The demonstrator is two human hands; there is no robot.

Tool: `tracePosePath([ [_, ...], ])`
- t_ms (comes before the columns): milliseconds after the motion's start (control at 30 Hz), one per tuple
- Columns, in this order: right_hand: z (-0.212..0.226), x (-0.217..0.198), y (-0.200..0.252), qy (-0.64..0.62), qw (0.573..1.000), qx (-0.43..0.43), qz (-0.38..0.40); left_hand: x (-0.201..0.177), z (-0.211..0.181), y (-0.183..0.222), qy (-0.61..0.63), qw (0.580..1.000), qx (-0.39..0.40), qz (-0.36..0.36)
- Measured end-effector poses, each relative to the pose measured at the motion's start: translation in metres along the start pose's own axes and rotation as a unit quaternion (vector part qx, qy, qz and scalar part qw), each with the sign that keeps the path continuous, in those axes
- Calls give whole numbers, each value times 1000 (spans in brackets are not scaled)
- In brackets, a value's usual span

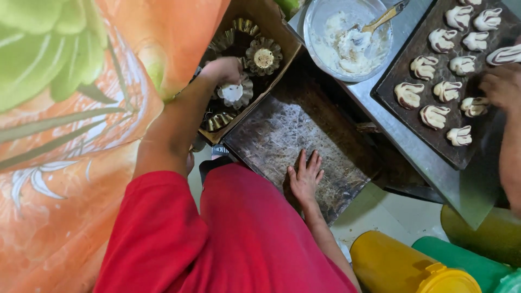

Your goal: Placing paper liners into metal baking molds in preparation for baking in a bakery setting.

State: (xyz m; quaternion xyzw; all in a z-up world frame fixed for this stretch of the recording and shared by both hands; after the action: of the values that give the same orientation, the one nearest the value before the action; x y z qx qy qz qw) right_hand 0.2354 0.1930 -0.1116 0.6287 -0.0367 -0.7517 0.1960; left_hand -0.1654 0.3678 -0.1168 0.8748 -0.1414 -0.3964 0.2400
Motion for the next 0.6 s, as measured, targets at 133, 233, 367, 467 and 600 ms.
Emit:
tracePosePath([
  [133, -2, 3, -2, -7, 1000, 0, -4, -40, 7, 12, 66, 996, -51, -40],
  [233, -2, 5, -3, 11, 1000, 8, -1, -48, 33, -1, -1, 994, -46, -95],
  [367, -1, 3, -1, 2, 1000, -3, -16, -17, 64, -12, -83, 986, -137, -42],
  [467, -1, 3, -1, 2, 1000, -6, -23, -5, 50, 5, 7, 988, -146, -39],
  [600, -1, 3, -2, -2, 1000, 8, 2, -14, 41, -4, 14, 996, -47, -72],
])
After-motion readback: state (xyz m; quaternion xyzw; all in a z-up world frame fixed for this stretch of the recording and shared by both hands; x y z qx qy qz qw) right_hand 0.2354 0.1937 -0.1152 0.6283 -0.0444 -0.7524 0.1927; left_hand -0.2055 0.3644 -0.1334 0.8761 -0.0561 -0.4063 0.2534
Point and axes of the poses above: each hand's wrist, its own y-axis away from the middle knuckle, its own x-axis out of the palm, z = x × y, the point moved 7 cm from there along -y, towards the middle knuckle, and after that the axes turned 6 degrees about y, right-handed, at the moved point
